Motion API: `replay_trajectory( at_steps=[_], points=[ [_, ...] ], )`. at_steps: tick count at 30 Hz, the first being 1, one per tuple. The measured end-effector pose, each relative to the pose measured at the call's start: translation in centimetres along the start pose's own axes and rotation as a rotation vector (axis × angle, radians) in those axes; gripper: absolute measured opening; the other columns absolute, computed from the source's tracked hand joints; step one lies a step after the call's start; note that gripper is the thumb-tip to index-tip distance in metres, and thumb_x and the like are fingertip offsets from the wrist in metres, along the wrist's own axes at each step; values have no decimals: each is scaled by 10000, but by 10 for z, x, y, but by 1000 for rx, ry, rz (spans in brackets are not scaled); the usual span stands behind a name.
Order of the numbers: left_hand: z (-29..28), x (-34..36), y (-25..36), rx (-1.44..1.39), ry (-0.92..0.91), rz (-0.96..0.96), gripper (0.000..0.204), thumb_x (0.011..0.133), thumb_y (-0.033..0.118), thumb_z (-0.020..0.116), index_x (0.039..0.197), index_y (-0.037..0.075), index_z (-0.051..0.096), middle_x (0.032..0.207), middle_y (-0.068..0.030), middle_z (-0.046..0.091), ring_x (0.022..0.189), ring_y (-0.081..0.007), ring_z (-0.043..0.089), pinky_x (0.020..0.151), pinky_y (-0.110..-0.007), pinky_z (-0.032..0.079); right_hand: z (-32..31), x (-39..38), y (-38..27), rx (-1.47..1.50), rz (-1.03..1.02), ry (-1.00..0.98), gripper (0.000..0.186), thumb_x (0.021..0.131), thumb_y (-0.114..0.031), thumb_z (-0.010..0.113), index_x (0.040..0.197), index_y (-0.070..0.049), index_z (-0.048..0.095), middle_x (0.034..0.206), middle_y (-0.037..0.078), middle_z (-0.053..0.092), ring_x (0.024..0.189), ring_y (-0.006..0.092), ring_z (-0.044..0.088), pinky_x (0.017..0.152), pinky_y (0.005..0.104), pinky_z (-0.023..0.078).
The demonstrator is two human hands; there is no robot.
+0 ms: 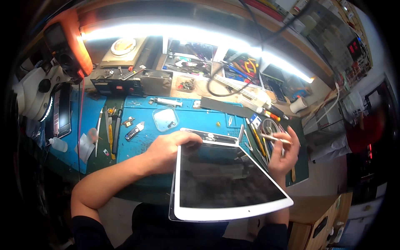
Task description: The person reassembles a white tablet by aligning and snapping the screen assembly onto the chassis, then powers it on to verify functionality. They use tweezers to adjust the bezel and apply adhesive along the edges to secure the screen.
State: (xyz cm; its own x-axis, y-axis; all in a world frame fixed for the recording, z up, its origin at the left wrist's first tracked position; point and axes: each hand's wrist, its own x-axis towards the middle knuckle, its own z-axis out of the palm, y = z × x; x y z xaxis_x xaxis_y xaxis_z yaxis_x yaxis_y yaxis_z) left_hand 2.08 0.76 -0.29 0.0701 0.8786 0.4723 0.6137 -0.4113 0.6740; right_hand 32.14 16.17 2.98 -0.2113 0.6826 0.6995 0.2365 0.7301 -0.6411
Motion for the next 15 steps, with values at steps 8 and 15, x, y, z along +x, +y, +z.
replay_trajectory(
  at_steps=[8, 15],
  points=[
    [-7, 2, 6, -37, -31, -34, 380, 801, 76, 769, 1165, 95, 661, 1144, -87, 692, 1040, -316, 683, 829, -409, 582, -28, -108, -37, -127, -266, -94, 546, 966, -123, 637, 1445, 48, 439, 1074, 139, 693, 943, 233, 663, 913, 372, 535],
    [-3, 2, -2, -102, -85, -17, 443, 770, 75, 789, 1189, 91, 645, 1178, -77, 666, 1034, -312, 677, 843, -396, 577, 16, -108, -57, -371, -475, -344, 402, 888, -115, 679, 1252, 8, 561, 1023, 151, 699, 912, 300, 663, 910, 435, 517]
  ],
)
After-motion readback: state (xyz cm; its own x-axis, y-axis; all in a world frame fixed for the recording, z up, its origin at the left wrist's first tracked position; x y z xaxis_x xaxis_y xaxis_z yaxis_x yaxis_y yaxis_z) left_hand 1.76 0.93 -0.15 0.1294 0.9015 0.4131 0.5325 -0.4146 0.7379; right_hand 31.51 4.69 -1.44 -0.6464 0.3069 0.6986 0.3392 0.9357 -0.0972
